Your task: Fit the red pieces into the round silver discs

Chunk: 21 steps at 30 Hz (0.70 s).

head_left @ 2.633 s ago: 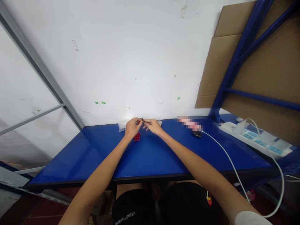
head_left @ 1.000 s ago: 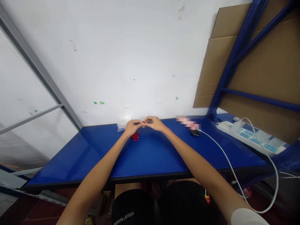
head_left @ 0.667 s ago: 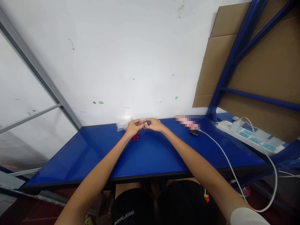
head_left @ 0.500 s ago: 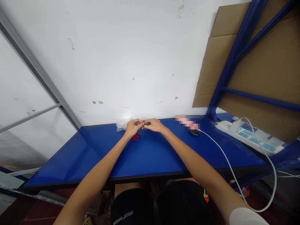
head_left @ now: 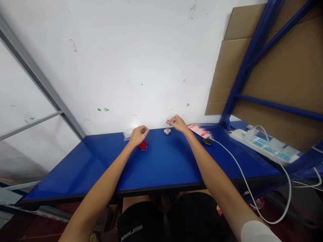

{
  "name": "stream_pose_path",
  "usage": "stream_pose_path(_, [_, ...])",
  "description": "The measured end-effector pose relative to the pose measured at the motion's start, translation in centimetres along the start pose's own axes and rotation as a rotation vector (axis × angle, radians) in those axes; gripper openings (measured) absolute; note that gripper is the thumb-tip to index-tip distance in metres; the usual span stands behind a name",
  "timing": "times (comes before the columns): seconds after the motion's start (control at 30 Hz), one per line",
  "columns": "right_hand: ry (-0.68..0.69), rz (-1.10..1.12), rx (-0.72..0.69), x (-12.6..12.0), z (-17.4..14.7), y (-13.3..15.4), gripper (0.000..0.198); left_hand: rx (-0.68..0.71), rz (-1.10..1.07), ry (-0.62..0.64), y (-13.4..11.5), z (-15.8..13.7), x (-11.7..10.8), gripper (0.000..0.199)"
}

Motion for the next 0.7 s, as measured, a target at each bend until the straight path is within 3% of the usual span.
stream_pose_path(0.07, [-0.026, -0.035, 0.065, -1.3, -0.1, -1.7, 0.018, -0.002, 0.038, 0.008, 0.3, 0.1, -0.3, 0.018])
stream_pose_path(0.17, [0.049, -0.066, 0.098, -2.3, -0.4, -2.8, 0.014, 0.01, 0.067, 0.047, 0.7, 0.1, -0.3, 0.018])
stream_pose_path(0.37, [0.235, -0.115, -0.026, -2.9, -0.7, -1.9, 0.012, 0.057, 0.075, 0.12, 1.3, 0.1, 0.3, 0.021])
stream_pose_path(0.57, [0.388, -0.204, 0.094, -4.1, -1.4, -2.2, 0.018, 0.08, 0.136, 0.155, 1.1, 0.3, -0.1, 0.021])
stream_pose_path(0.63, [0.317, -0.142, 0.057, -4.6, -1.3, -0.7, 0.027, 0.054, 0.213, 0.089, 1.1, 0.6, -1.0, 0.022])
stream_pose_path(0.7, [0.134, -0.01, -0.015, -5.1, -1.2, 2.8, 0.031, 0.004, 0.293, 0.047, 1.3, 0.9, -2.3, 0.023])
Point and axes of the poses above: each hand's wrist, its own z-axis towards the middle knuckle, its own x-axis out of the palm, y = z × x, the point moved 1 cm from there along z, towards the middle knuckle, and after that the axes turned 5 degrees about -z, right-handed, at the moved point
